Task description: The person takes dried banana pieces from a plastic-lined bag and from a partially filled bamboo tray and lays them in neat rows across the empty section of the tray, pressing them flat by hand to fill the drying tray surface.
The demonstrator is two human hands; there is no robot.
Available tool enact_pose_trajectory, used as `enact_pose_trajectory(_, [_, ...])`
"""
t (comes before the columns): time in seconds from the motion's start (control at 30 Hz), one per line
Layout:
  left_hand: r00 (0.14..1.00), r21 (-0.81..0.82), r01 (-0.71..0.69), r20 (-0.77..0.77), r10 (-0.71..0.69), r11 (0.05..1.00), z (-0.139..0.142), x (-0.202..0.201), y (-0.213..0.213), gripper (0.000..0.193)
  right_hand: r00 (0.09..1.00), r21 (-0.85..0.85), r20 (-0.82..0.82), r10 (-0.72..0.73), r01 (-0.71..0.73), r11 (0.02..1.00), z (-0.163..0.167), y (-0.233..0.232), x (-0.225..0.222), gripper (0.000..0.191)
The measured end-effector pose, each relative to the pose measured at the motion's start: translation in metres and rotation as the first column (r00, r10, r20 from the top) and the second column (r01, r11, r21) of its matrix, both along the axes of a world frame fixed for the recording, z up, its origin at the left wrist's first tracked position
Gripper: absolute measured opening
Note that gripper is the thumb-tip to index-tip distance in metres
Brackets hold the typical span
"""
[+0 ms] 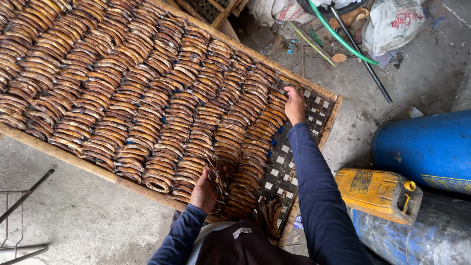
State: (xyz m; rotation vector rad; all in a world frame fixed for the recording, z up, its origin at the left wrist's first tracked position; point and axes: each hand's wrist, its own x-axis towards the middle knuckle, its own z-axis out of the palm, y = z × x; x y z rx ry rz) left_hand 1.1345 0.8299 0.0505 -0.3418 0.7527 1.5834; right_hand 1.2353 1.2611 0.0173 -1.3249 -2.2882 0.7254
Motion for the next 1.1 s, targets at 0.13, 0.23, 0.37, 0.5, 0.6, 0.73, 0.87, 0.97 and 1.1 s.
enact_pose_trajectory(0.13, [1.000,-0.028,0.004,0.017,-0.004,1.000,-0.011,0.002,-0.004,0.071,0.985,-0.011,-0.136,-0.110,0.109,0.994,0.000,0.000,0.030,0.042])
enact_pose_trajectory(0.23, [1.000,-0.037,0.005,0.019,-0.005,0.999,-0.021,0.004,-0.002,0.074,0.931,0.009,-0.360,-0.066,0.074,0.997,0.007,-0.019,0.051,0.024])
enact_pose_trajectory(0.37, [1.000,0.110,-0.014,0.019,0.012,0.994,-0.026,0.011,-0.001,0.082,0.917,-0.125,-0.397,0.029,-0.086,0.988,0.023,-0.096,0.066,0.013])
enact_pose_trajectory(0.5, [0.998,0.126,0.049,0.042,-0.055,0.991,-0.015,0.014,0.004,0.088,0.916,-0.325,-0.326,0.233,-0.340,0.883,0.048,-0.205,0.067,0.013])
enact_pose_trajectory(0.6, [0.998,0.130,0.054,0.037,-0.059,0.990,-0.001,0.020,0.002,0.088,0.875,-0.299,-0.229,0.427,-0.481,0.825,0.064,-0.267,0.063,0.018])
enact_pose_trajectory(0.73, [0.999,0.172,0.046,0.012,-0.049,0.984,0.007,0.030,-0.003,0.087,0.883,-0.288,-0.328,0.335,-0.431,0.855,0.077,-0.305,0.060,0.043])
enact_pose_trajectory(0.87, [0.998,0.140,0.063,-0.028,-0.059,0.988,-0.002,0.042,-0.016,0.085,0.860,-0.140,-0.305,0.409,-0.465,0.874,0.079,-0.307,0.064,0.051])
enact_pose_trajectory(0.97, [0.983,-0.001,0.065,-0.172,-0.064,0.998,-0.014,0.051,-0.018,0.075,0.907,-0.403,-0.302,0.294,-0.401,0.823,0.077,-0.305,0.069,0.043])
enact_pose_trajectory(1.1, [0.959,0.151,0.041,-0.283,0.003,0.988,-0.024,0.058,-0.025,0.053,0.923,-0.670,-0.369,0.110,-0.346,0.657,0.069,-0.302,0.068,0.029])
